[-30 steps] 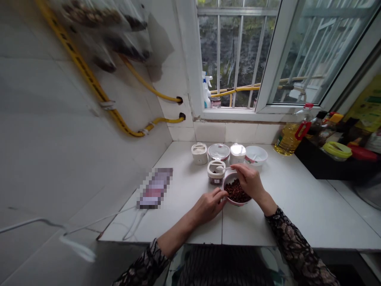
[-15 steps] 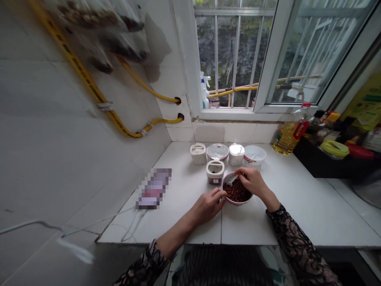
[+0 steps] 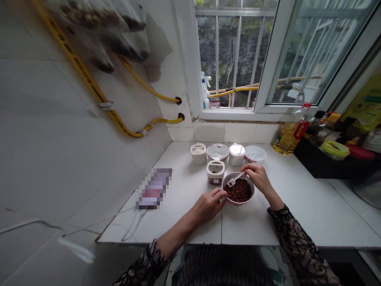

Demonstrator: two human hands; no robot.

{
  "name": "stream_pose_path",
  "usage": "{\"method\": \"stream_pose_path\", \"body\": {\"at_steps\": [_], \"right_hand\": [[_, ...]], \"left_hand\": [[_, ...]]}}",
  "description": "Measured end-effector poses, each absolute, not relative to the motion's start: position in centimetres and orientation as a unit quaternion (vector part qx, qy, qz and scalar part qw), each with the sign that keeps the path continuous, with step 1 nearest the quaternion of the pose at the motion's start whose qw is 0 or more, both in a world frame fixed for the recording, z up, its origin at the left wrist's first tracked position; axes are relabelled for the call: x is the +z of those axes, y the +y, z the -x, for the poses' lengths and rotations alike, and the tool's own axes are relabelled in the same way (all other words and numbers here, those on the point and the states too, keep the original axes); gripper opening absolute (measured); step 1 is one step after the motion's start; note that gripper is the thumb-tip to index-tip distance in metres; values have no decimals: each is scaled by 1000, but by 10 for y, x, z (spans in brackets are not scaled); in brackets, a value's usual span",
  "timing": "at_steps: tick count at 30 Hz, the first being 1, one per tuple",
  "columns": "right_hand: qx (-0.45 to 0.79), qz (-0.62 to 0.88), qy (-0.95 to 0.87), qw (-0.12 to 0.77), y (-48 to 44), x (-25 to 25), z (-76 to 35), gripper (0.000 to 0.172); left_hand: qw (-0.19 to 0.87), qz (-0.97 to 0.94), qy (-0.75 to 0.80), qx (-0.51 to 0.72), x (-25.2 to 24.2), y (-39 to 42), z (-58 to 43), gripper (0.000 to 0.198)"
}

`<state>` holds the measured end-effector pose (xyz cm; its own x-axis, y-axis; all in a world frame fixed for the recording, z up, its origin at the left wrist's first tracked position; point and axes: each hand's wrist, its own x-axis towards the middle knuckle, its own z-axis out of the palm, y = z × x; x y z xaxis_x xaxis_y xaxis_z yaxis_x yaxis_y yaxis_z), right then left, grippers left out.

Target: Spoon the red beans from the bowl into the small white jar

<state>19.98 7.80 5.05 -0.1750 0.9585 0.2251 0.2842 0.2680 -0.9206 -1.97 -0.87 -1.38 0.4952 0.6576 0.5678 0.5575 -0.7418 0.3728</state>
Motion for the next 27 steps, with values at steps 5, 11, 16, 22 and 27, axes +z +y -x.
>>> {"method": "stream_pose_path", "body": {"at_steps": [5, 11, 16, 22, 27], "right_hand": [[453, 479, -610, 439, 81, 50, -201, 20], [493, 484, -585, 426, 80, 54, -200, 20], [499, 491, -574, 426, 79, 55, -199, 19], [510, 484, -572, 423, 78, 59, -199, 18], [537, 466, -563, 422, 77, 63, -200, 22]], "left_hand": [[69, -861, 354, 359, -15, -8, 20, 17], [67, -862, 354, 357, -16, -8, 20, 16], [58, -862, 353, 359, -14, -8, 20, 16], [53, -862, 360, 353, -13, -9, 20, 17], [54, -862, 362, 352, -14, -9, 20, 16]]}}
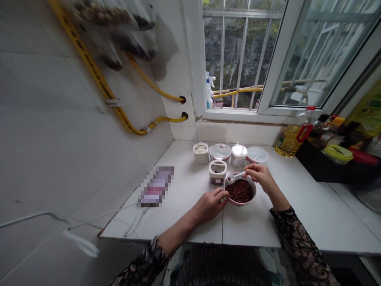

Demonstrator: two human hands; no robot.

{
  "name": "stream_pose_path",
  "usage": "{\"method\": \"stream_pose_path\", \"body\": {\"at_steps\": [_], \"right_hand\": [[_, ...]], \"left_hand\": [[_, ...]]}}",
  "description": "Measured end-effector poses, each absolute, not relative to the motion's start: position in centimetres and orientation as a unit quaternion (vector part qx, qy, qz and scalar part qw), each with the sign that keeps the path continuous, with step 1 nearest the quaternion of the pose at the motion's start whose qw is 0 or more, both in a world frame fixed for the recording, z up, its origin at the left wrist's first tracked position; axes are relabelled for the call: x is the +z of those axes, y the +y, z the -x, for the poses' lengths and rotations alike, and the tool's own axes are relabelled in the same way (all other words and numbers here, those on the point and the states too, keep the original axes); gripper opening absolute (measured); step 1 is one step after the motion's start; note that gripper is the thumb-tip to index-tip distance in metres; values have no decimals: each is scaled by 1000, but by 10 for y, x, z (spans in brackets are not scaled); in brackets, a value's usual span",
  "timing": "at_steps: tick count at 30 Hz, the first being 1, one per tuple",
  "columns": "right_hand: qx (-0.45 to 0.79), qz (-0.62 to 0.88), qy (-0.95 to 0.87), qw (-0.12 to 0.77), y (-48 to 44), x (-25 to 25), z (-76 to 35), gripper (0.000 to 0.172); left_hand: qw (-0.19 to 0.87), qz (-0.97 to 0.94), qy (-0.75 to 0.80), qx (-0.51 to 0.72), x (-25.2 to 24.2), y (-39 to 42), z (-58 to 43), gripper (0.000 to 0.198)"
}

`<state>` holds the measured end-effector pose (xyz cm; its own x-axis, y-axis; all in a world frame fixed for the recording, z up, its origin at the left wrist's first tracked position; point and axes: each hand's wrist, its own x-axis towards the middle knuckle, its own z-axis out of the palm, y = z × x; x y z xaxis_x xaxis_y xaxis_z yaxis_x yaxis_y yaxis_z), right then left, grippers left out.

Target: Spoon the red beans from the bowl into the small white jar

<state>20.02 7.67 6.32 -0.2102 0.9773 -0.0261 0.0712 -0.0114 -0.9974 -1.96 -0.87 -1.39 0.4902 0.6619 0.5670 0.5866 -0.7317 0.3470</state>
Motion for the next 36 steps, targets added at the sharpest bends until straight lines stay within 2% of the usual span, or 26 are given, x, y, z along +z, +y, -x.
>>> {"method": "stream_pose_path", "body": {"at_steps": [7, 11, 14, 17, 22, 31, 36], "right_hand": [[484, 445, -573, 489, 73, 59, -185, 34], [345, 422, -667, 507, 66, 51, -172, 26], [212, 376, -772, 465, 61, 47, -167, 21], [151, 340, -814, 446, 60, 48, -170, 23], [182, 376, -763, 494, 66, 53, -192, 19], [140, 403, -850, 308, 66, 49, -195, 24], [222, 438, -803, 339, 72, 47, -198, 24]], "left_hand": [[51, -861, 359, 357, -14, -8, 19, 16], [47, -862, 357, 357, -13, -8, 19, 15], [46, -862, 357, 357, -13, -8, 19, 15], [42, -862, 351, 363, -14, -8, 19, 16], [49, -862, 348, 365, -14, -7, 20, 16], [59, -862, 351, 361, -17, -8, 20, 16], [63, -862, 350, 361, -15, -8, 20, 14]]}}
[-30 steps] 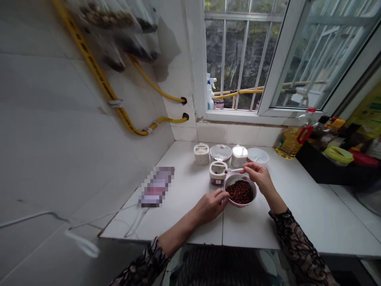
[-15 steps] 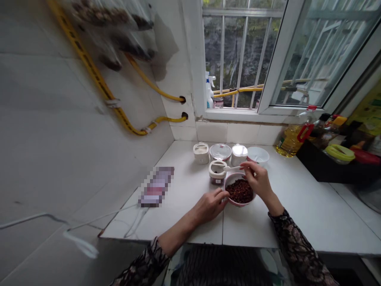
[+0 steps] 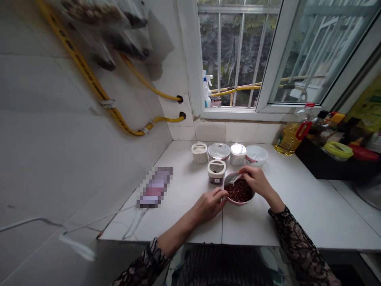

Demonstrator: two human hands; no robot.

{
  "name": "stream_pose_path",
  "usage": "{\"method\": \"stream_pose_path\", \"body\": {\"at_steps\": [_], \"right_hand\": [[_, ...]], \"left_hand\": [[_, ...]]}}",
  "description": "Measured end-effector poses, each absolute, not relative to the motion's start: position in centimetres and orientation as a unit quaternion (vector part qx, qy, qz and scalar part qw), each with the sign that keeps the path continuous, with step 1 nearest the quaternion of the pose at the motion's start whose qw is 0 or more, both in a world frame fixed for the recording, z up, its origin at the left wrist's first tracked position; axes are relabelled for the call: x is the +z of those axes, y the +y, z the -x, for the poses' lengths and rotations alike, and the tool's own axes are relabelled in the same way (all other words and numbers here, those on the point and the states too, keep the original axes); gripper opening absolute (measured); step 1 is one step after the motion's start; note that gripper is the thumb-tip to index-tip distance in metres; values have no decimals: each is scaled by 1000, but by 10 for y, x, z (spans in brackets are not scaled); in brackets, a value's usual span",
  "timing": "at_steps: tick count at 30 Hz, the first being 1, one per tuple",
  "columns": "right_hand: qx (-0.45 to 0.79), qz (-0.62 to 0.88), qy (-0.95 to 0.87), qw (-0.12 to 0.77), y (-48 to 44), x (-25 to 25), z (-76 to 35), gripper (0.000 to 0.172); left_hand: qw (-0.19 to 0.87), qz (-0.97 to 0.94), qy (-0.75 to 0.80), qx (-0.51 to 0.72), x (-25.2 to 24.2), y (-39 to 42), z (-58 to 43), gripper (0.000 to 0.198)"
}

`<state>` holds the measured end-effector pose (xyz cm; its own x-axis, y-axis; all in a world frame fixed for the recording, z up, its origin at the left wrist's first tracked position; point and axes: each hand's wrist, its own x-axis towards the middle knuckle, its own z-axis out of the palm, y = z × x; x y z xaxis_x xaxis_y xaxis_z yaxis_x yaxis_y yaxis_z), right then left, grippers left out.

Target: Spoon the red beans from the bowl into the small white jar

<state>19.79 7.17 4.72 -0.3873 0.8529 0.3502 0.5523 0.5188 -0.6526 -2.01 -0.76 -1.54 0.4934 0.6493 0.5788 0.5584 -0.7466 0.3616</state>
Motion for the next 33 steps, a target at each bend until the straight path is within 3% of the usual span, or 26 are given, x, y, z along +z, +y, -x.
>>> {"method": "stream_pose_path", "body": {"at_steps": [6, 18, 25, 33], "right_hand": [[323, 448, -734, 395, 77, 48, -203, 20], [341, 456, -730, 378, 78, 49, -203, 21], [281, 449, -772, 351, 74, 46, -200, 23], [374, 443, -735, 351, 76, 51, -204, 21]], "left_hand": [[61, -862, 348, 362, -14, -8, 20, 15], [63, -862, 347, 365, -13, -9, 19, 15], [61, -862, 347, 363, -14, -8, 19, 16], [64, -862, 356, 355, -15, -9, 20, 16]]}}
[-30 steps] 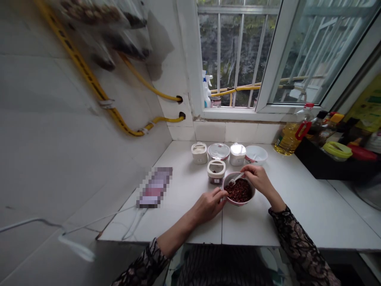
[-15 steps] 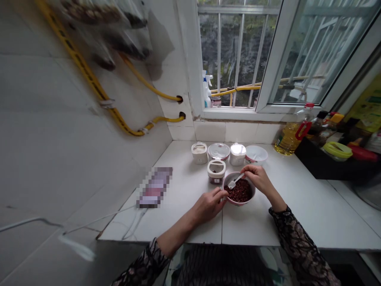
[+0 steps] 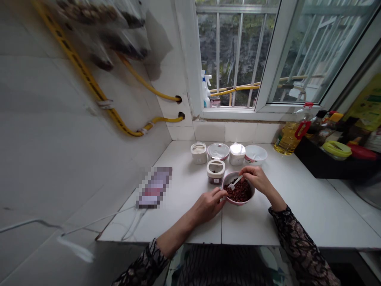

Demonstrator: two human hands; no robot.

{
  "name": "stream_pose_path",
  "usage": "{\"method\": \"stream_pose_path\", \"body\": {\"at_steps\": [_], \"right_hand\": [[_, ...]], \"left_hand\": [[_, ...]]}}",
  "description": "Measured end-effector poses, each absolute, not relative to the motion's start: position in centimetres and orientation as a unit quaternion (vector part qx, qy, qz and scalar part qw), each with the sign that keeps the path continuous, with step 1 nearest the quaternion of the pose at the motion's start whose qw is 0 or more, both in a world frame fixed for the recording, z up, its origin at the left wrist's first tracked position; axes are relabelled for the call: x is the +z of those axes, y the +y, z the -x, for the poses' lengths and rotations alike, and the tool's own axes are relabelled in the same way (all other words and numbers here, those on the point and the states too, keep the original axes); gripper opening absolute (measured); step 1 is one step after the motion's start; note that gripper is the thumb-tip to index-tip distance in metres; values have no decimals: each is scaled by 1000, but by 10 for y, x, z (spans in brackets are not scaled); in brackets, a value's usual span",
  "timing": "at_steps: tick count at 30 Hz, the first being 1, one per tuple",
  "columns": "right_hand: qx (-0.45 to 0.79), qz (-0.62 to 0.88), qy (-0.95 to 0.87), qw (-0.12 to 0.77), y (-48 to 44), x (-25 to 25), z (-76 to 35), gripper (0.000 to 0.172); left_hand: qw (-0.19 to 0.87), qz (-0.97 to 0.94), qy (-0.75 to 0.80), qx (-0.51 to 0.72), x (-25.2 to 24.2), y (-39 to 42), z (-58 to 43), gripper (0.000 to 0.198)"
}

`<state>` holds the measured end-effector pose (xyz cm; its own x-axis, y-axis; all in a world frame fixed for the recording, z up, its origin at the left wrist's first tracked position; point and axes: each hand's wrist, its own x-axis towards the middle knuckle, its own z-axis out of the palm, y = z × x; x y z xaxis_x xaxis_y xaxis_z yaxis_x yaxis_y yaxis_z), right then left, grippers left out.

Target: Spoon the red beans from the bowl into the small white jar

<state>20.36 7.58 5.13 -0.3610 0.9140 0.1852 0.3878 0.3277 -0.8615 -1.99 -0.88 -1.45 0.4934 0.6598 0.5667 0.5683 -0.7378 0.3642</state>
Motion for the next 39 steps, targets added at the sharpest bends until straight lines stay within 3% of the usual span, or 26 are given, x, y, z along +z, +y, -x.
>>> {"method": "stream_pose_path", "body": {"at_steps": [22, 28, 33, 39], "right_hand": [[513, 472, -563, 444, 79, 62, -191, 19], [353, 435, -654, 509, 71, 56, -169, 25], [181, 362, -798, 446, 61, 50, -163, 22], [175, 392, -758, 492, 63, 55, -183, 21]], "left_hand": [[64, -862, 352, 360, -17, -7, 20, 15], [61, -859, 348, 371, -17, -7, 19, 16], [51, -860, 355, 362, -16, -7, 20, 16], [53, -862, 351, 362, -15, -8, 20, 15]]}}
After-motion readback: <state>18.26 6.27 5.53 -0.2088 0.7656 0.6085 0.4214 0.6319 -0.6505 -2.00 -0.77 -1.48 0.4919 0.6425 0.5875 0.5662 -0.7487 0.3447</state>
